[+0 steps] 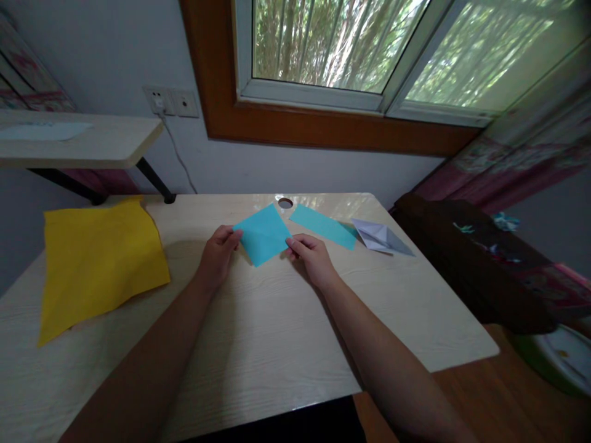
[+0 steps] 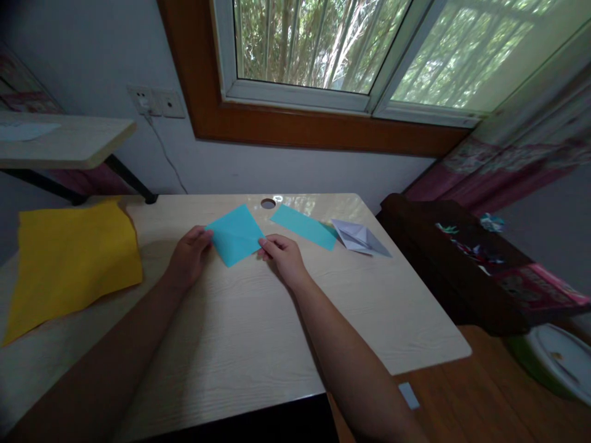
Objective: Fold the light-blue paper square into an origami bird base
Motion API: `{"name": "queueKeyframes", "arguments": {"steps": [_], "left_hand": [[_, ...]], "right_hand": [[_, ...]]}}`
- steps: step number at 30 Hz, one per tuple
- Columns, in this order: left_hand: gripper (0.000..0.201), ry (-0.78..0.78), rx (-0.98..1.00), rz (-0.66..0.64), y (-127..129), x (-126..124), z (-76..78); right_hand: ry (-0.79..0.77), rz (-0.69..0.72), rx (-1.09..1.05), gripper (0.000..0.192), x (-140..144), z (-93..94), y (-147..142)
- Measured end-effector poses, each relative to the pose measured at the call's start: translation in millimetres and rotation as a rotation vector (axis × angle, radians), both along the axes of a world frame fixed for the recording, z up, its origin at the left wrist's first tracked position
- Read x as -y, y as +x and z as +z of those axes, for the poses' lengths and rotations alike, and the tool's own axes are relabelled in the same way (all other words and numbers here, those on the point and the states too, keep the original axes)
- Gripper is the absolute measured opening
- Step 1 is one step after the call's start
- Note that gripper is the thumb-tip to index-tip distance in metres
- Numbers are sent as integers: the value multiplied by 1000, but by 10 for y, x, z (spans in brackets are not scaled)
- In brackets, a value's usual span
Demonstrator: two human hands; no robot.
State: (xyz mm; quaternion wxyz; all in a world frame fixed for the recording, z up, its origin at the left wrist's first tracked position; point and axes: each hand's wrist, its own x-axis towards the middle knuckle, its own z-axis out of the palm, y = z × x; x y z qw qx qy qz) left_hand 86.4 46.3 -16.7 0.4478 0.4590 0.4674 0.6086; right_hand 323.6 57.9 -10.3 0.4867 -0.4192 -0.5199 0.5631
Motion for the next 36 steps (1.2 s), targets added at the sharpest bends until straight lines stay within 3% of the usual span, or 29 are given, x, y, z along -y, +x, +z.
{"name": "queueKeyframes", "arguments": {"steps": [3, 10, 15, 22, 27, 36], "left_hand": [[36, -33, -101, -35, -4, 3, -42], [35, -150, 34, -103, -1, 22, -92], [39, -201, 23, -179, -21, 34, -102], [37, -238, -192, -359, 7, 100, 11], [37, -244, -315, -483, 42, 127, 81], [43, -201, -369, -449, 87, 141, 82]], "right_hand": [[-45, 70, -13, 31, 14, 2, -20], [-6, 211, 121, 35, 74, 18, -1], [52, 309, 256, 36, 95, -4, 45], [-80, 318, 61, 31, 75, -76, 32], [-50, 239, 51, 33, 63, -37, 16], [-34, 123, 23, 39, 28, -81, 42]]}}
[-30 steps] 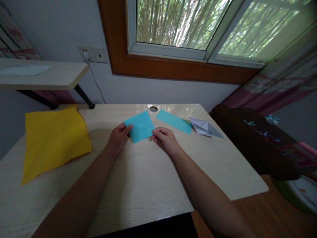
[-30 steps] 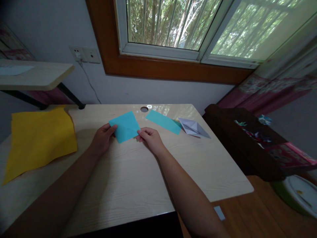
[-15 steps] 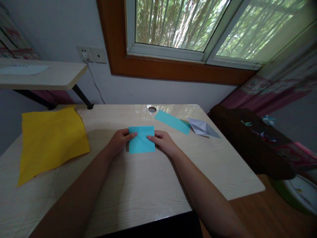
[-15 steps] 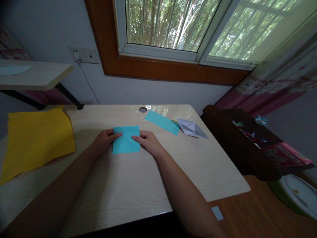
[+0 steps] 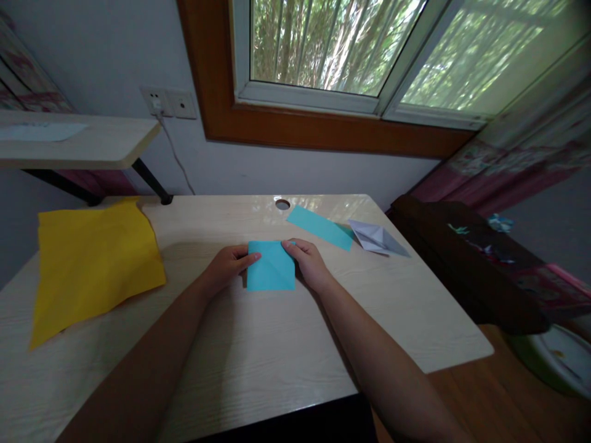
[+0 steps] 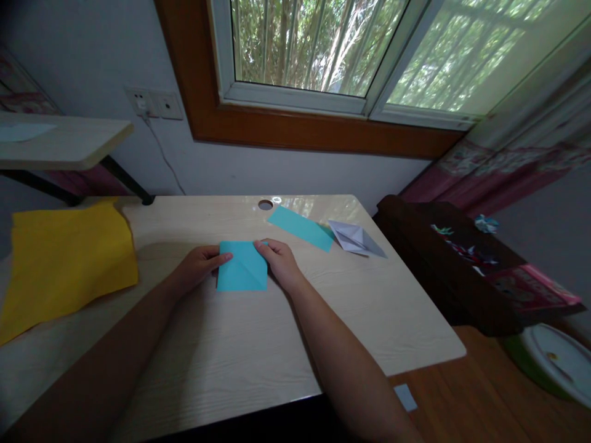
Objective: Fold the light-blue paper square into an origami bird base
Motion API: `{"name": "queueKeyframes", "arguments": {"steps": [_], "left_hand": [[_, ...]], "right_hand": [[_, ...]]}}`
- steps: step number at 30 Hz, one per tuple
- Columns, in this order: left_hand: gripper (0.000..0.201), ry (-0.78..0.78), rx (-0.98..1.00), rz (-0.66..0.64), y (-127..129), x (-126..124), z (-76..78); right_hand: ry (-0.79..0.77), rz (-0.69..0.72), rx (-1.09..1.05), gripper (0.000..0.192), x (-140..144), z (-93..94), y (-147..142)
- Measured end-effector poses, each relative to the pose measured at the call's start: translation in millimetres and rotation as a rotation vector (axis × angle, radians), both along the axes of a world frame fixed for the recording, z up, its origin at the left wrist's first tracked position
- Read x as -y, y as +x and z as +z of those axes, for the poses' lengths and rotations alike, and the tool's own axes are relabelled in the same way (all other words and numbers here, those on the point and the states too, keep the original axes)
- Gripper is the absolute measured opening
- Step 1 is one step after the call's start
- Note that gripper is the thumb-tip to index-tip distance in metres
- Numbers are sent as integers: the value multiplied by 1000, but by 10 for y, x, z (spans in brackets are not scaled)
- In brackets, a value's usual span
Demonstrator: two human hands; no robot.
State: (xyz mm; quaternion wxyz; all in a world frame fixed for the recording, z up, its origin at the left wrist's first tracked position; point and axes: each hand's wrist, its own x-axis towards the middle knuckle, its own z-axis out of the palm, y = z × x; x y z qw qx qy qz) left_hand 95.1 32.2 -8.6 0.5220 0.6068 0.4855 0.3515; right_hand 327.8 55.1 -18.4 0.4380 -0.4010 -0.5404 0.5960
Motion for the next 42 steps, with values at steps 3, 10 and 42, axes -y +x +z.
{"name": "queueKeyframes", "arguments": {"steps": [3, 10, 42], "left_hand": [[44, -2, 2, -34, 2, -7, 13], [41, 62, -19, -37, 5, -16, 26], [43, 110, 242, 436, -12, -57, -61]], "right_hand": [[-3, -71, 3, 41, -21, -29, 4], [55, -222, -21, 40, -65, -50, 10], [91, -138, -8, 29, -34, 32, -29]]}}
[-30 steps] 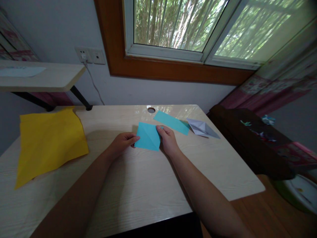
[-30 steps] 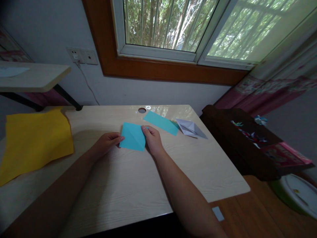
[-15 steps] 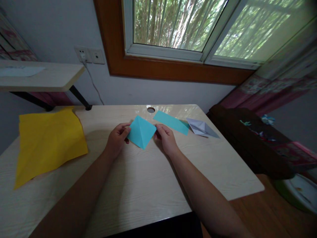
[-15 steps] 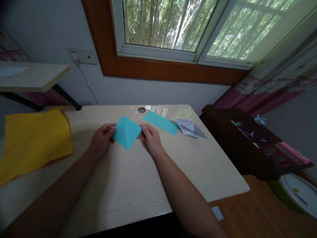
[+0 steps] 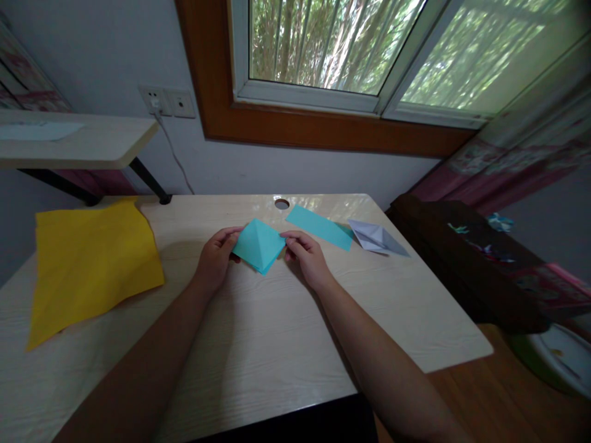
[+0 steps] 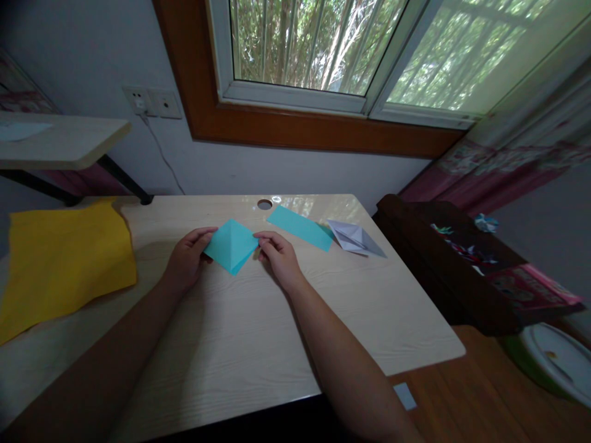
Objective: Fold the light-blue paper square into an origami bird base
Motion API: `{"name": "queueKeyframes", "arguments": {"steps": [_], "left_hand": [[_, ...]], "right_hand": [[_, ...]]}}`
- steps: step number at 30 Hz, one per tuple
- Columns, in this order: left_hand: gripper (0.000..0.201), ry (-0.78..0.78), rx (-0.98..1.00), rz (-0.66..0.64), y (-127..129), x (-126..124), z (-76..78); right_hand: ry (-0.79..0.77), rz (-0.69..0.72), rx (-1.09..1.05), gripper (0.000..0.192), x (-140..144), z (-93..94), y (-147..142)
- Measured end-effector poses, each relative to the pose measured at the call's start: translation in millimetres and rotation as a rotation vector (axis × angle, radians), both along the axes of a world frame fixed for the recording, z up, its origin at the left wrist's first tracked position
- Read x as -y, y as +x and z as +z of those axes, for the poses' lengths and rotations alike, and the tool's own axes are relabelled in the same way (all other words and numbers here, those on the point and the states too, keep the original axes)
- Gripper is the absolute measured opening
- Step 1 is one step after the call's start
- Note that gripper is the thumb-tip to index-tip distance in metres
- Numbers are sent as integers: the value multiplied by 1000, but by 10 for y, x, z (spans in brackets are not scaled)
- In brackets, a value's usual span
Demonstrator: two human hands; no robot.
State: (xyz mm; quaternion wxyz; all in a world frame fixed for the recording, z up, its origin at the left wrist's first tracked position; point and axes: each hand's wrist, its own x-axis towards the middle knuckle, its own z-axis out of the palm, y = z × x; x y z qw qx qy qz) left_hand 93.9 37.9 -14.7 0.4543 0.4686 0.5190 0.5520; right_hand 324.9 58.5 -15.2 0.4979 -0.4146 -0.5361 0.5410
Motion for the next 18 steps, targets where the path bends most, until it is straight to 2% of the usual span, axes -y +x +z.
{"name": "queueKeyframes", "arguments": {"steps": [8, 14, 18], "left_hand": [[46, 65, -65, -66, 42, -19, -19], [73, 84, -77, -218, 74, 3, -31], [66, 42, -61, -244, 78, 7, -48]], "right_hand": [[142, -29, 131, 21, 3, 23, 13], [116, 50, 237, 32, 37, 0, 5], [148, 105, 292, 23, 56, -9, 13]]}}
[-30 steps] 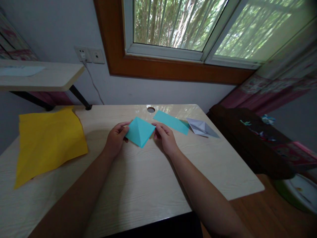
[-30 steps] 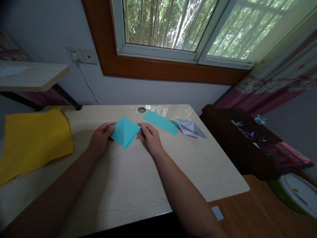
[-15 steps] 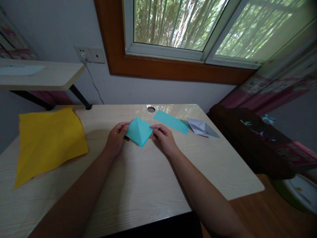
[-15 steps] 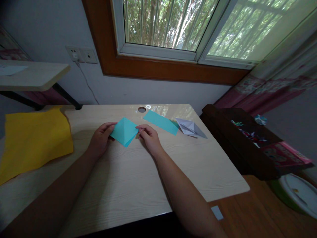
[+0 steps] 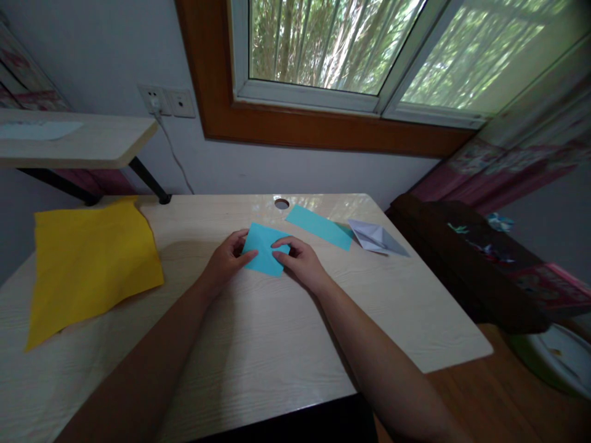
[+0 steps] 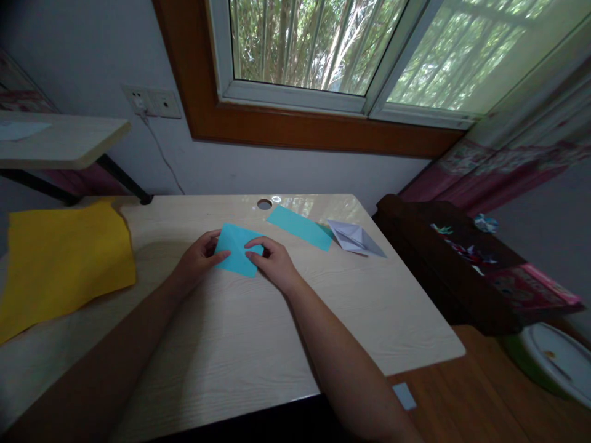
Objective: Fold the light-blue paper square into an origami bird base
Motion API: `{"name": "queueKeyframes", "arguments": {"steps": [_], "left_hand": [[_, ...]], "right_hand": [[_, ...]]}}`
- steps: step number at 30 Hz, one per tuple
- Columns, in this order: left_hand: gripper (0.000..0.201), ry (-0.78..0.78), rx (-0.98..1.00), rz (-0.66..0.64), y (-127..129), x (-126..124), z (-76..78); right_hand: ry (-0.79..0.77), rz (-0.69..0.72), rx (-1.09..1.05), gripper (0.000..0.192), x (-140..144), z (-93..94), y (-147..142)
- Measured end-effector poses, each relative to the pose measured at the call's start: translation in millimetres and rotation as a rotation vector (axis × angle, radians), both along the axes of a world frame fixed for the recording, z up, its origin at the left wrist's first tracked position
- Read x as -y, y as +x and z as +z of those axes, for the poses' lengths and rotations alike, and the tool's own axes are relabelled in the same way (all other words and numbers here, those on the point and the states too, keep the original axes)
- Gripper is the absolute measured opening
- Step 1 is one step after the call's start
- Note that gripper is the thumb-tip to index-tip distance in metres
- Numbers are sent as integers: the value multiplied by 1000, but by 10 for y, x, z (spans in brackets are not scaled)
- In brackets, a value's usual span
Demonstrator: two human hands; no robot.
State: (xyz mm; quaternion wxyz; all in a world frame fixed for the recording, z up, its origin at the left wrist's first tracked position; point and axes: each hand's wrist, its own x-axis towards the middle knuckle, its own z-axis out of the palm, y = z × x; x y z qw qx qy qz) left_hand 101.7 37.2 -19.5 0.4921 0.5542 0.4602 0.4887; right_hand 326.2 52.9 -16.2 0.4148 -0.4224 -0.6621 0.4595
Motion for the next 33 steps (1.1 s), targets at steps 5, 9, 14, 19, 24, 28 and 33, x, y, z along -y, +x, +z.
{"name": "queueKeyframes", "arguments": {"steps": [5, 9, 14, 19, 24, 28, 33], "left_hand": [[42, -52, -51, 9, -46, 11, 36], [36, -57, -129, 70, -68, 36, 89], [38, -52, -212, 146, -49, 50, 148], [33, -57, -139, 259, -42, 15, 119], [37, -96, -50, 243, -38, 0, 103], [37, -98, -118, 197, -36, 15, 137], [36, -81, -141, 166, -44, 11, 123]], "right_hand": [[28, 147, 83, 17, 15, 17, 14], [75, 208, 137, 13, 17, 25, 17], [54, 193, 76, 14, 10, 8, 10], [32, 125, 43, 18, 3, -7, -6], [41, 47, -12, 15, -32, -44, -10], [51, -66, -70, 15, -66, -73, 5], [47, -165, -116, 17, -90, -66, 19]]}}
